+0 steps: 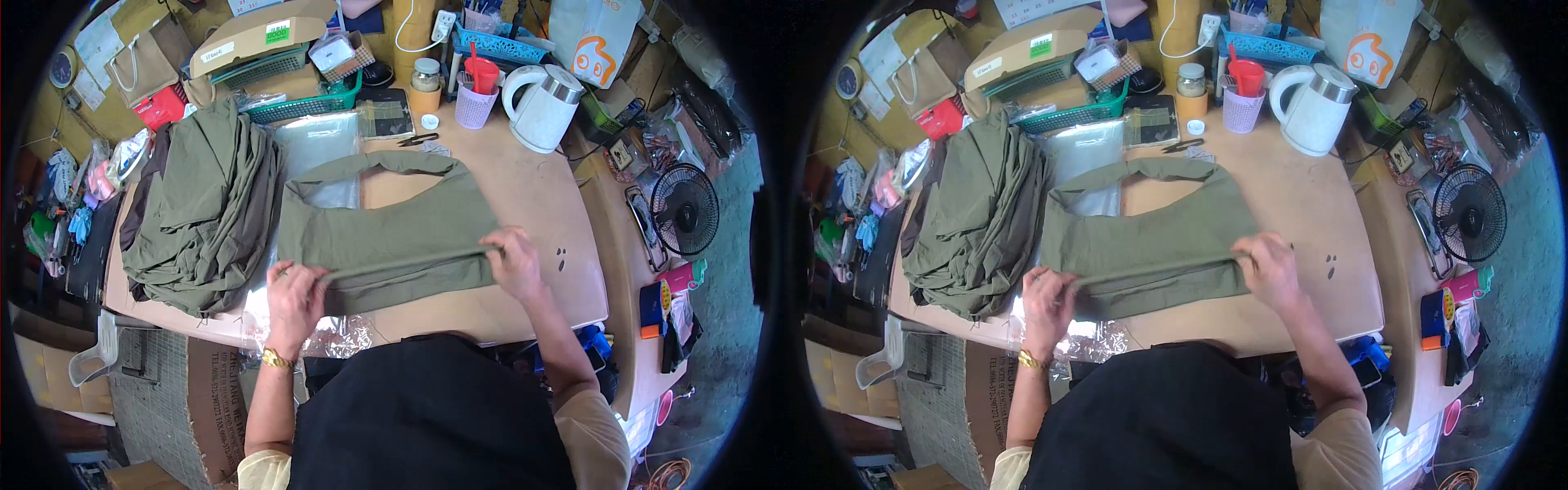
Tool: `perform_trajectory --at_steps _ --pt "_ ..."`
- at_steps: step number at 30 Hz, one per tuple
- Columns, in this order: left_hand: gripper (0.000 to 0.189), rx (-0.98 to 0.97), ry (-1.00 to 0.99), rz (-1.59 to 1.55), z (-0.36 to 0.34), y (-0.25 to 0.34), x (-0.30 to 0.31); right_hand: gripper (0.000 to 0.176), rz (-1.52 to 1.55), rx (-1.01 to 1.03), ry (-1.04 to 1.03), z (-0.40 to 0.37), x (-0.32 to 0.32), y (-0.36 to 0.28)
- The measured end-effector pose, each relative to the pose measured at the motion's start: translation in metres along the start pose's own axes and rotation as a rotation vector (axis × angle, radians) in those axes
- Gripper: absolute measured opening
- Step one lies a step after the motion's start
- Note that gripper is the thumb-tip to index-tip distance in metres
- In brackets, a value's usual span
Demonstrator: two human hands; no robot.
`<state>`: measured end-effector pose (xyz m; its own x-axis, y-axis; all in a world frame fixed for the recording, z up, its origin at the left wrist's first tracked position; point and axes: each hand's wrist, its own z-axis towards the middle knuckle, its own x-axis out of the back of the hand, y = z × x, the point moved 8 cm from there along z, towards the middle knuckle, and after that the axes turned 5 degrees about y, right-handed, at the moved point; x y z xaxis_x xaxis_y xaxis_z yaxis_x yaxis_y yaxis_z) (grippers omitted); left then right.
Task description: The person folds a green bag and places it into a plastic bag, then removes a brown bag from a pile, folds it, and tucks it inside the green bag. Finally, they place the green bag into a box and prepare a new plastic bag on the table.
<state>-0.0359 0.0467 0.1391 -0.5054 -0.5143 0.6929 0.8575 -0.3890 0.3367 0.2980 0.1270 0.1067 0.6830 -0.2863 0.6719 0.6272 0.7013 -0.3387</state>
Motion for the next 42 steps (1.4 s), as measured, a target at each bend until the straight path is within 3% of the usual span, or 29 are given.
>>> perform_trajectory --at_steps 1,3,4,5,6,7,9,10,11,13,15,16,18,19,21,22,24,25,27,28,30,31,33,34,36,39,40,42 --pt "0.013 0.029 0.029 -0.058 0.009 -0.005 0.008 0.032 -0.001 0.002 0.003 0.011 0.004 -0.001" --pt "0.019 0.201 0.045 -0.322 0.025 -0.021 0.021 0.034 0.475 -0.344 0.022 0.037 0.011 0.015" --pt "0.023 0.335 -0.016 -0.397 0.031 -0.033 0.023 0.034 0.471 -0.343 0.025 0.054 0.017 0.015" --pt "0.027 0.471 -0.082 -0.471 0.034 -0.044 0.023 0.032 0.649 -0.462 -0.141 0.063 0.006 0.016" --pt "0.031 0.43 -0.187 -0.45 0.039 -0.043 0.019 0.03 0.827 -0.584 -0.312 0.062 -0.007 0.015" --pt "0.031 0.43 -0.188 -0.452 0.029 -0.058 0.008 0.03 0.825 -0.586 -0.312 0.056 -0.015 0.025" --pt "0.025 0.634 -0.359 -0.787 -0.013 -0.104 -0.058 0.028 0.725 -0.668 -0.611 0.022 -0.07 0.061" --pt "0.019 0.702 -0.376 -0.803 -0.028 -0.111 -0.068 0.028 0.725 -0.665 -0.604 0.011 -0.08 0.073" --pt "0.017 0.625 -0.388 -0.63 -0.032 -0.109 -0.063 0.025 0.77 -0.633 -0.553 -0.001 -0.086 0.079" --pt "0.02 0.674 -0.223 -0.835 -0.032 -0.096 -0.059 0.022 0.81 -0.62 -0.511 -0.007 -0.085 0.071" --pt "0.023 0.64 -0.2 -0.739 -0.028 -0.088 -0.048 0.021 0.647 -0.499 0.049 0.002 -0.043 0.07" --pt "0.023 0.65 -0.178 -0.744 -0.029 -0.09 -0.046 0.021 0.644 -0.503 0.049 -0.002 -0.032 0.069" --pt "0.023 0.633 -0.155 -0.698 -0.031 -0.085 -0.04 0.021 0.061 -0.684 -0.011 -0.028 0.002 0.079" --pt "0.024 0.616 -0.127 -0.653 -0.03 -0.083 -0.036 0.021 0.054 -0.688 -0.006 -0.033 0.015 0.067" --pt "0.024 0.609 -0.127 -0.649 -0.033 -0.075 -0.034 0.04 0.104 -1.038 -0.337 -0.073 0.011 0.056" --pt "0.024 0.607 -0.125 -0.638 -0.036 -0.072 -0.033 0.04 0.102 -1.047 -0.333 -0.082 0.008 0.048" --pt "0.025 0.612 -0.119 -0.662 -0.042 -0.07 -0.037 0.043 0.501 -1.185 -0.099 -0.097 -0.01 0.036" --pt "0.025 0.608 -0.125 -0.666 -0.044 -0.069 -0.04 0.043 0.498 -1.189 -0.092 -0.103 -0.024 0.041" --pt "0.026 0.54 -0.114 -0.62 -0.041 -0.065 -0.039 0.045 0.686 -0.821 0.169 -0.082 -0.035 0.041" --pt "0.026 0.534 -0.111 -0.617 -0.042 -0.067 -0.039 0.045 0.689 -0.816 0.174 -0.084 -0.033 0.042" --pt "0.034 0.572 -0.016 -0.649 -0.043 -0.078 -0.034 0.049 0.747 -1.172 0.078 -0.104 -0.039 0.053" --pt "0.034 0.571 -0.01 -0.646 -0.04 -0.073 -0.033 0.049 0.75 -1.167 0.075 -0.105 -0.032 0.054" --pt "0.048 0.352 0.205 -0.255 -0.026 -0.049 -0.004 0.055 0.268 -0.982 -0.186 -0.099 -0.015 0.054" --pt "0.058 0.468 0.229 -0.183 -0.04 -0.053 0.006 0.055 0.272 -0.978 -0.187 -0.092 -0.011 0.054" --pt "0.064 0.555 0.316 -0.087 -0.083 -0.055 0.018 0.057 -0.12 -0.462 0.158 -0.051 0.034 0.028" --pt "0.07 0.836 0.167 -0.34 -0.145 -0.046 0.0 0.057 0.137 -0.448 0.141 -0.028 0.022 0.031" --pt "0.07 1.116 0.111 -0.612 -0.166 -0.04 -0.012 0.057 0.162 -0.438 0.124 -0.022 0.011 0.036" --pt "0.077 1.144 0.182 -0.667 -0.173 -0.031 -0.016 0.04 0.43 -0.59 0.018 -0.021 -0.03 0.061"
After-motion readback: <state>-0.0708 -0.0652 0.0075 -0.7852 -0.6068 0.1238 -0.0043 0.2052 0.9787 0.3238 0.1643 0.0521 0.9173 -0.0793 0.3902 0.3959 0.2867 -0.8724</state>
